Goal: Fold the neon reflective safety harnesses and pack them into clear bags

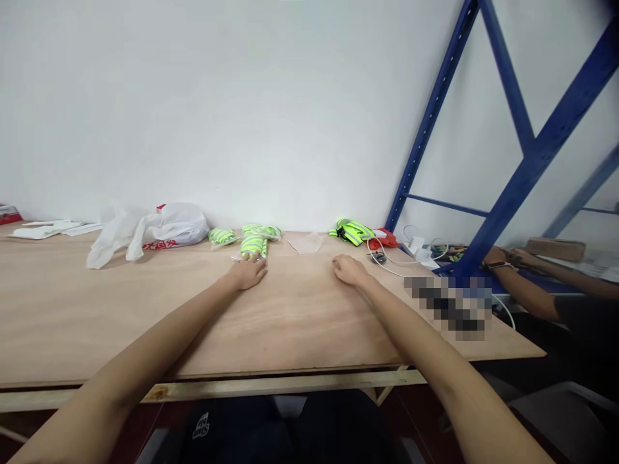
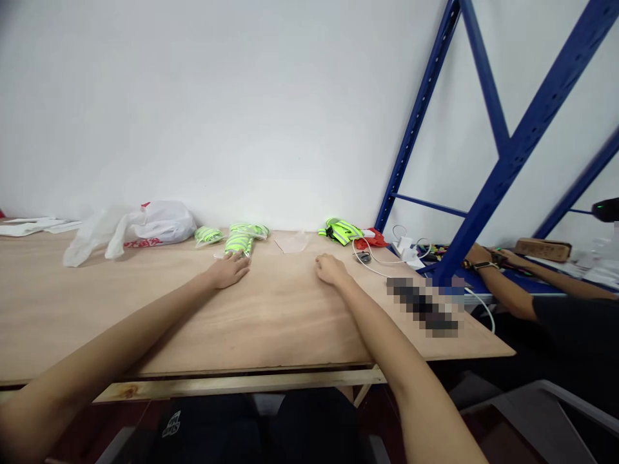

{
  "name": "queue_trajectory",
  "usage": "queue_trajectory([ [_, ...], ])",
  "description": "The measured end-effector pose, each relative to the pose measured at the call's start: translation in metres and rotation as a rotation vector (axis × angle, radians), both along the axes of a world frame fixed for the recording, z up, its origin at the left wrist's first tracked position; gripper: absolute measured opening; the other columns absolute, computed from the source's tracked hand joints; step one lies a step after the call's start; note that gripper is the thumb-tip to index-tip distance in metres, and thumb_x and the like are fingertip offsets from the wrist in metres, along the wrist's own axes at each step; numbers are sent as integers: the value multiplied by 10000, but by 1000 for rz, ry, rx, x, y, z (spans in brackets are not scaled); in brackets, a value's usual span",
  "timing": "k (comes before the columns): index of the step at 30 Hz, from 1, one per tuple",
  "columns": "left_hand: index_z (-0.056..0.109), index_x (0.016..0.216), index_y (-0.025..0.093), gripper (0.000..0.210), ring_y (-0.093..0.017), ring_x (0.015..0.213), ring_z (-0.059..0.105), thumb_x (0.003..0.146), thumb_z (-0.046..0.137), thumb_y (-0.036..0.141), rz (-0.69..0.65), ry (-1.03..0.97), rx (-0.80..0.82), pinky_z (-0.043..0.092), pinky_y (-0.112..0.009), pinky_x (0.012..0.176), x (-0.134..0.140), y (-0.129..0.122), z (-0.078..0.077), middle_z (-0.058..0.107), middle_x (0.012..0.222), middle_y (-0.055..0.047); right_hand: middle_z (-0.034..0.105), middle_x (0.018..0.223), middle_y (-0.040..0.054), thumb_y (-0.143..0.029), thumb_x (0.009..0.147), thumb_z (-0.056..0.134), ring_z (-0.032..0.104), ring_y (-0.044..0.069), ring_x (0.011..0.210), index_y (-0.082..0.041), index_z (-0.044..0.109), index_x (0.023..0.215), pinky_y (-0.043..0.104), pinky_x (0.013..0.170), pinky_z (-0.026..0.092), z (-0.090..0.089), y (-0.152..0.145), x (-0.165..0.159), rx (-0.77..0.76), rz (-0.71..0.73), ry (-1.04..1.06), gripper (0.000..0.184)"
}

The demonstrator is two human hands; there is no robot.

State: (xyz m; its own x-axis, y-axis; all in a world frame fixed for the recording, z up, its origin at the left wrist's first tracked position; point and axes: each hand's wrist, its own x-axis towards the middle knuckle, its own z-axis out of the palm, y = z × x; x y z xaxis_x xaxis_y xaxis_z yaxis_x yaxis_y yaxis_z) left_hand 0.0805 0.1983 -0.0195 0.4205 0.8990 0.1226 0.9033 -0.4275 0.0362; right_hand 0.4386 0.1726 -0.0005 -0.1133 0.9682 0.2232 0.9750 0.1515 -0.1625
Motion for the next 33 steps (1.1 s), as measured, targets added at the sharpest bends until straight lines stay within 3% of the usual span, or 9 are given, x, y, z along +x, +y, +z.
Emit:
queue_trajectory([
  [5,544,1361,183,460,-334,1399,393,1006,338,392,-147,-113,108,376,-509,1111,-9,-7,-4,363,1559,-171,547,1380,239,-183,896,498,509,351,1264,-66,587,1297,449,1041,405,-25,61,33,67,-286,72,427],
  [12,611,1259,176,390,-248,1313,501,999,351,306,-366,-211,127,392,-388,1122,-15,-11,-2,539,1425,-141,451,1472,216,-209,865,510,455,318,1335,-68,381,1468,401,1091,374,-40,111,74,179,-452,216,632],
  [16,607,1280,212,383,-256,1266,527,969,386,246,-472,-134,140,384,-415,1106,2,-9,2,579,1384,-118,458,1472,218,-183,828,525,453,306,1347,-44,275,1518,366,1096,371,-43,136,91,216,-484,291,747],
  [19,592,1297,220,394,-257,1250,527,943,420,227,-554,-99,150,365,-428,1108,33,1,3,580,1386,-111,456,1476,226,-197,820,546,466,309,1336,-43,241,1532,370,1079,384,-46,149,98,220,-501,310,790],
  [22,558,1334,207,418,-278,1324,468,938,427,237,-538,-98,154,301,-490,1146,73,25,2,522,1455,-129,568,1371,211,-241,846,548,547,311,1243,-54,311,1509,381,1008,430,-47,153,100,186,-503,291,728],
  [26,494,1400,181,466,-342,1426,347,970,413,338,-413,-131,75,202,-628,1149,114,64,0,395,1554,-168,698,1164,144,-291,905,521,619,286,1104,-135,522,1393,346,915,453,-45,145,96,143,-427,206,513],
  [29,532,1360,206,458,-338,1362,425,1006,342,424,-348,-130,-36,276,-638,1092,127,81,-2,482,1482,-165,676,1191,150,-332,924,529,590,302,1131,-167,675,1222,374,957,422,-43,138,88,132,-345,114,371],
  [33,633,1233,229,461,-355,1228,501,1009,315,476,-279,-94,24,378,-583,988,128,85,-5,538,1372,-162,595,1322,158,-337,931,550,526,308,1215,-175,712,1166,397,1019,387,-40,133,78,134,-241,42,329],
])
